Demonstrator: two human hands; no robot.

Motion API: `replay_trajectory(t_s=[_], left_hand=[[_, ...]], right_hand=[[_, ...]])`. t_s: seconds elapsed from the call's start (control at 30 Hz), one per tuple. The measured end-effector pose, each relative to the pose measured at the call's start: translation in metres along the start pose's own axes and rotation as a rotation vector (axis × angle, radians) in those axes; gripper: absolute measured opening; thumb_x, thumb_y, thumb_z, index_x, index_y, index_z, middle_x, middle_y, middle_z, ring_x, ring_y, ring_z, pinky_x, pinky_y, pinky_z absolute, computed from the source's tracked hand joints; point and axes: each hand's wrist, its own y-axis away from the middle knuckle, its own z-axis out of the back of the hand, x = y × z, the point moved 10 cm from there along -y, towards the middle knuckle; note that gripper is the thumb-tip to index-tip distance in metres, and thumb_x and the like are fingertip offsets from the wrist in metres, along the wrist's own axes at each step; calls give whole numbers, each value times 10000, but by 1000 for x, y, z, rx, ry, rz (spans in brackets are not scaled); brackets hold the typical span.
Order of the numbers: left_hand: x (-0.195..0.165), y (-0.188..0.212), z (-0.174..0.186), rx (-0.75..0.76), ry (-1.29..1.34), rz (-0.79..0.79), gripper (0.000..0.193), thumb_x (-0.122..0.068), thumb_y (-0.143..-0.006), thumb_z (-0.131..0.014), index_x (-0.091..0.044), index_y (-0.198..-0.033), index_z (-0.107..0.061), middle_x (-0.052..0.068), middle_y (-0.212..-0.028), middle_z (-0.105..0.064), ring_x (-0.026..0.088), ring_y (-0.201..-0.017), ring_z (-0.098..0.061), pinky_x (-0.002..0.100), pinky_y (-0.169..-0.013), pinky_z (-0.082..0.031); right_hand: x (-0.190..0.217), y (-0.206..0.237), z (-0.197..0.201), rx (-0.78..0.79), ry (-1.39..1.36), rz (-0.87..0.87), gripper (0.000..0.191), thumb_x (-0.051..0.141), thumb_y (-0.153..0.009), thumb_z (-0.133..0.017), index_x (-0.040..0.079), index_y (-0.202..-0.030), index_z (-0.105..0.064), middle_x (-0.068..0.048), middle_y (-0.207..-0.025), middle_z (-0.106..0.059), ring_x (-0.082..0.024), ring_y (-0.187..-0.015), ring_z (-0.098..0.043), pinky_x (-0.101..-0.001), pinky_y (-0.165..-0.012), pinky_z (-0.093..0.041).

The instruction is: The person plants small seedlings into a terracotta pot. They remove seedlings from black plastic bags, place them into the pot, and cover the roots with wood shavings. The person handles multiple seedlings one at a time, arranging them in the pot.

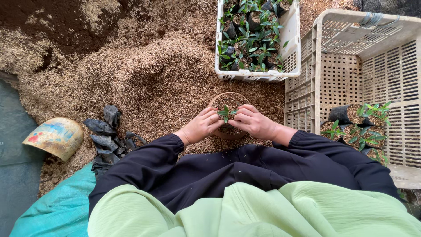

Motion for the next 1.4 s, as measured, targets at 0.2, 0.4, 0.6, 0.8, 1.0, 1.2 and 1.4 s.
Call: replay_trajectory(t_s=[0.2, 0.4, 0.6, 0.8, 1.0, 1.2, 1.4], left_hand=[[-4, -4, -5, 29, 38, 22, 367, -104, -833, -640, -35, -1193, -659, 137, -1162, -566, 356, -1243, -544, 471, -1163, -405], [-4, 7, 18, 4, -3, -57, 476, -112, -830, -657, -44, -1301, -651, 121, -1297, -584, 293, -1302, -541, 511, -1222, -328], [40, 12, 1, -60, 200, 381, 274, -71, -895, -586, -71, -1164, -635, 119, -1248, -573, 295, -1293, -520, 504, -1187, -341], [92, 13, -60, -88, 814, 915, 326, -205, -1059, -526, -54, -1337, -602, 137, -1296, -557, 257, -1238, -518, 389, -1059, -427], [94, 3, -70, -90, 853, 1015, 325, -273, -1036, -577, -86, -1268, -706, 120, -1055, -731, 209, -928, -723, 328, -829, -555], [82, -21, -47, -101, 389, 812, 268, -231, -1031, -591, -66, -1142, -770, 154, -965, -776, 313, -854, -735, 403, -794, -557], [100, -29, -12, -194, 452, 729, 352, -296, -972, -645, 17, -1104, -735, 211, -942, -712, 360, -838, -690, 453, -743, -530]], right_hand=[[-9, -5, -12, 19, -111, -20, 361, 90, -802, -670, 25, -1157, -672, -93, -1054, -586, -305, -1136, -613, -481, -1165, -445], [-5, 5, 21, -93, 28, -17, 367, 143, -889, -724, 37, -1238, -684, -114, -1190, -646, -288, -1175, -621, -496, -1108, -424], [-49, 25, 20, -204, -118, -391, 172, 137, -955, -692, 164, -1124, -699, -7, -1217, -699, -215, -1205, -646, -439, -1079, -429], [-127, 54, -75, 11, -800, -1088, 370, 330, -1002, -612, 67, -1252, -687, -59, -1169, -669, -191, -1106, -634, -345, -947, -501], [-139, 50, -98, 268, -582, -1040, 363, 351, -972, -661, 97, -1219, -744, -140, -1050, -653, -252, -940, -666, -371, -822, -530], [-114, 24, -67, 75, -345, -739, 258, 226, -1001, -630, 16, -1084, -753, -131, -1046, -706, -285, -906, -705, -376, -811, -568], [-124, 5, -28, 172, -347, -720, 387, 287, -974, -678, -13, -1216, -704, -201, -1006, -664, -340, -863, -681, -430, -713, -541]])
